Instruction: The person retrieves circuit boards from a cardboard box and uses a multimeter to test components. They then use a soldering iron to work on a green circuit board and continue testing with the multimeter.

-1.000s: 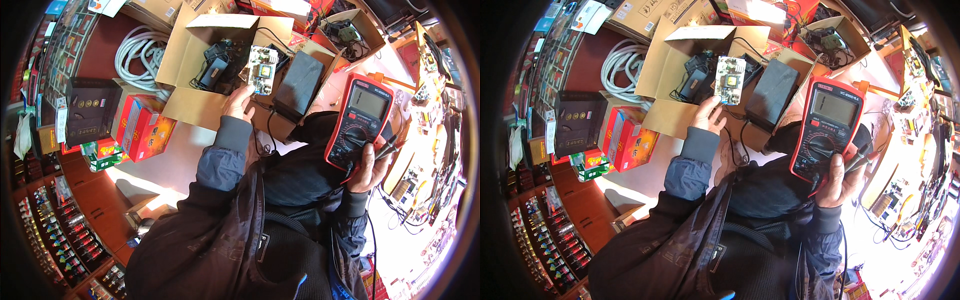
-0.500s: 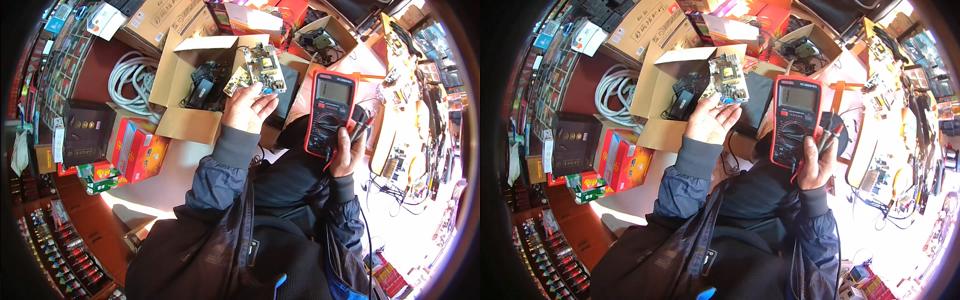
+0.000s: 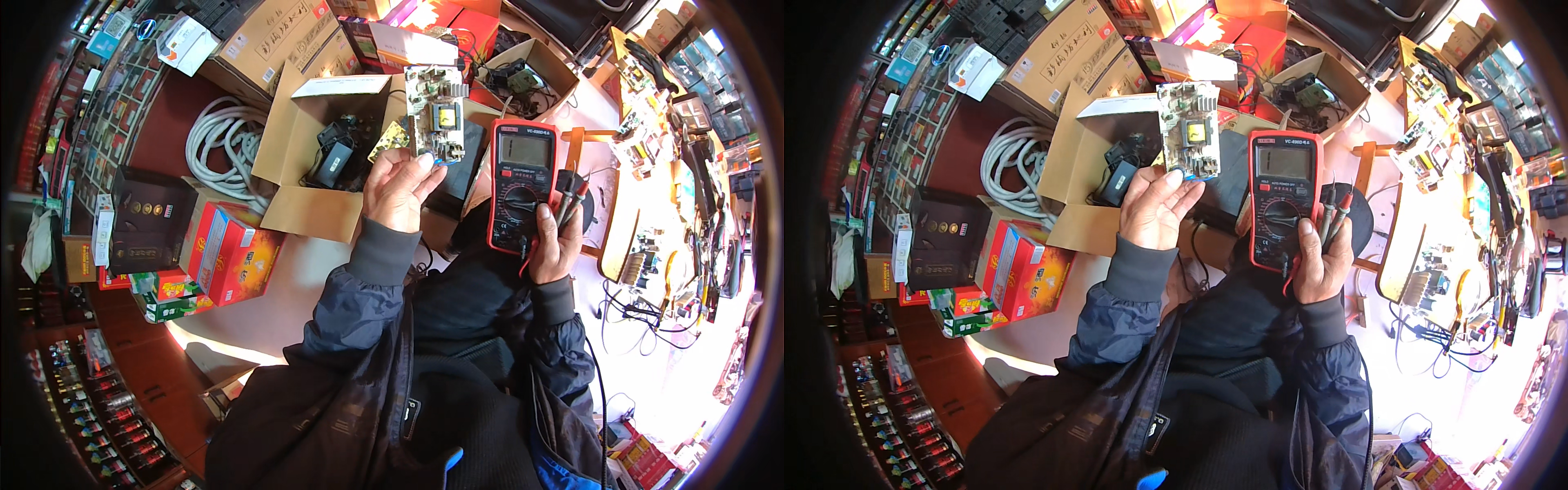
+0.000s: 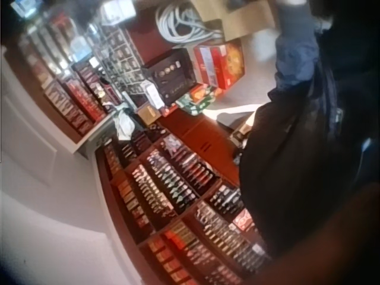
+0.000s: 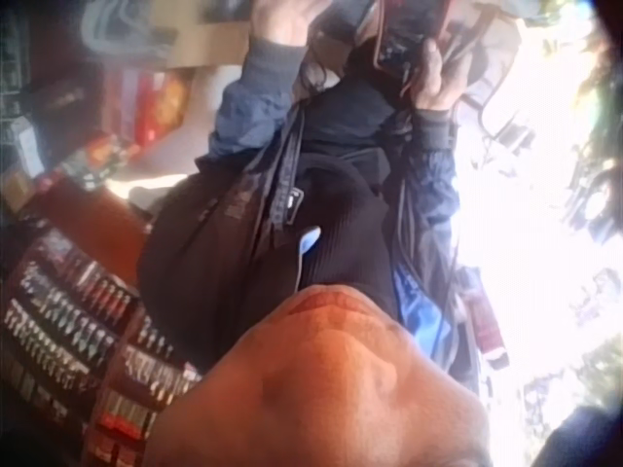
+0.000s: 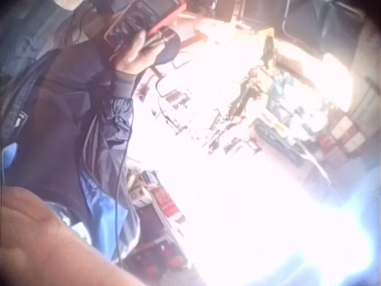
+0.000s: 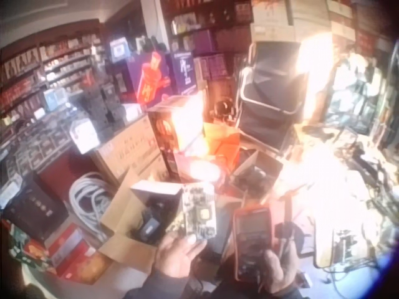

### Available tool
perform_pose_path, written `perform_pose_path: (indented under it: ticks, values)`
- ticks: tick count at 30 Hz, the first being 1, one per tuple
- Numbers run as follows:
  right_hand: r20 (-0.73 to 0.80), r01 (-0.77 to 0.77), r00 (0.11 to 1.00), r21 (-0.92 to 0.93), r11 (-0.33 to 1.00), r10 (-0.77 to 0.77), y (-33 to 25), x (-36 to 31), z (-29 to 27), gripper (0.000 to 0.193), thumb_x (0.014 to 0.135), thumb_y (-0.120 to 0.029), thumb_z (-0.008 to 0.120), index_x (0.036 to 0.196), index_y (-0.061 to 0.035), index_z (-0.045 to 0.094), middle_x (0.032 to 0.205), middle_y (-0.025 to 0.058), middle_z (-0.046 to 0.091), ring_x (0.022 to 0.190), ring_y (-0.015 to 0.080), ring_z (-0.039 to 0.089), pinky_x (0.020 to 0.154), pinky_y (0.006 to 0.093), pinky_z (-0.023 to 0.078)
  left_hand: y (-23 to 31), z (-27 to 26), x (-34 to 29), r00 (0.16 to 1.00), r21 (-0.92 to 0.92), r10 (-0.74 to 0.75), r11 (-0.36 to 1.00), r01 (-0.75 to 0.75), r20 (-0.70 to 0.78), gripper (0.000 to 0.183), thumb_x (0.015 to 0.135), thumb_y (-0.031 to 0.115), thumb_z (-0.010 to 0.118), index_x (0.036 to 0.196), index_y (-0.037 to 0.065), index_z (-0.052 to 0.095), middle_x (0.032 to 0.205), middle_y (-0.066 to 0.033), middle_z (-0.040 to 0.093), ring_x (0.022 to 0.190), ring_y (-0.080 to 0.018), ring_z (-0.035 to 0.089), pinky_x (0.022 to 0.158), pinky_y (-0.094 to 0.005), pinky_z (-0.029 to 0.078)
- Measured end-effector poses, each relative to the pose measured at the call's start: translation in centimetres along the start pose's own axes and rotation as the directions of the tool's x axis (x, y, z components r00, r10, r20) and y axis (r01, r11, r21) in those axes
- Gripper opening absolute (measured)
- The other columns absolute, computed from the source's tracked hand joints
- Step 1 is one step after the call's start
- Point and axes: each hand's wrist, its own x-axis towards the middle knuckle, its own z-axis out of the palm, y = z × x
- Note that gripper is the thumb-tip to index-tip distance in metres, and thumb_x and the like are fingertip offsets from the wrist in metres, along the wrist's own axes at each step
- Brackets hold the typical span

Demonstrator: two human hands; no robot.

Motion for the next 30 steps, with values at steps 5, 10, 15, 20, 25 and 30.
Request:
perform_pose_path:
  ticks: [5, 10, 15, 20, 25, 30]
  values:
    - [0.004, -0.011, 1.0, 0.011, 1.0, 0.011, 0.0, 0.0, 0.1, 0.017, 0.102, -0.01, 0.063, 0.115, 0.0007, 0.06, 0.087, -0.0014, 0.06, 0.076, 0.0061, 0.048, 0.071, 0.0216, 0.041, 0.0, -0.6, -0.1, 1.0, -0.003, 0.01, 1.0, -0.01, 0.016, 0.016, 0.095, 0.01, 0.071, 0.107, 0.006, 0.063, 0.11, -0.0094, 0.071, 0.102, -0.022, 0.069, 0.098, -0.04, 0.056]
    - [0.005, 0.004, 1.0, -0.037, 0.999, -0.004, -0.6, 0.2, 0.1, 0.013, 0.102, -0.011, 0.062, 0.11, -0.0006, 0.058, 0.081, -0.0027, 0.056, 0.072, 0.0054, 0.044, 0.067, 0.0213, 0.038, -0.2, -1.2, -0.3, 1.0, 0.0, -0.016, 1.0, 0.016, -0.015, 0.017, 0.094, 0.009, 0.071, 0.109, 0.007, 0.063, 0.11, -0.0089, 0.071, 0.102, -0.0215, 0.069, 0.098, -0.04, 0.055]
    - [0.012, -0.005, 1.0, -0.061, 0.998, 0.006, -0.9, 0.1, 0.0, 0.01, 0.102, -0.008, 0.061, 0.108, -0.0011, 0.058, 0.08, -0.0037, 0.053, 0.071, 0.0052, 0.042, 0.066, 0.0209, 0.037, -0.7, -1.7, -0.3, 1.0, 0.036, 0.001, 0.999, 0.0, -0.027, 0.021, 0.093, 0.013, 0.071, 0.113, 0.01, 0.063, 0.113, -0.0097, 0.071, 0.105, -0.0239, 0.067, 0.101, -0.0422, 0.052]
    - [0.066, -0.072, 0.995, -0.047, 0.996, 0.075, -0.4, 0.1, -0.7, 0.021, 0.103, -0.011, 0.06, 0.121, -0.0003, 0.058, 0.101, 0.0006, 0.063, 0.086, 0.0064, 0.054, 0.08, 0.0213, 0.044, -0.8, -1.8, -0.3, 0.998, 0.038, 0.02, 0.999, -0.018, -0.054, 0.021, 0.093, 0.012, 0.071, 0.112, 0.01, 0.063, 0.113, -0.0093, 0.07, 0.105, -0.0233, 0.066, 0.1, -0.0413, 0.053]
    - [0.063, -0.073, 0.995, -0.038, 0.997, 0.075, -0.1, 0.0, -0.9, 0.021, 0.103, -0.011, 0.06, 0.12, -0.0001, 0.059, 0.097, -0.0012, 0.062, 0.082, 0.0054, 0.051, 0.076, 0.0203, 0.042, -0.6, -1.8, -0.3, 0.998, 0.024, 0.011, 1.0, -0.009, -0.064, 0.018, 0.093, 0.008, 0.071, 0.109, 0.009, 0.063, 0.111, -0.0071, 0.07, 0.104, -0.0196, 0.067, 0.096, -0.0381, 0.055]
    - [0.065, -0.084, 0.994, -0.032, 0.996, 0.086, -0.5, 0.0, -0.8, 0.021, 0.102, -0.011, 0.06, 0.12, 0.0003, 0.059, 0.094, -0.0029, 0.059, 0.079, 0.0047, 0.048, 0.074, 0.0198, 0.039, -0.7, -1.7, -0.2, 0.997, 0.015, 0.03, 0.999, -0.028, -0.076, 0.016, 0.094, 0.005, 0.071, 0.107, 0.008, 0.063, 0.109, -0.0059, 0.07, 0.102, -0.0177, 0.067, 0.094, -0.0365, 0.056]
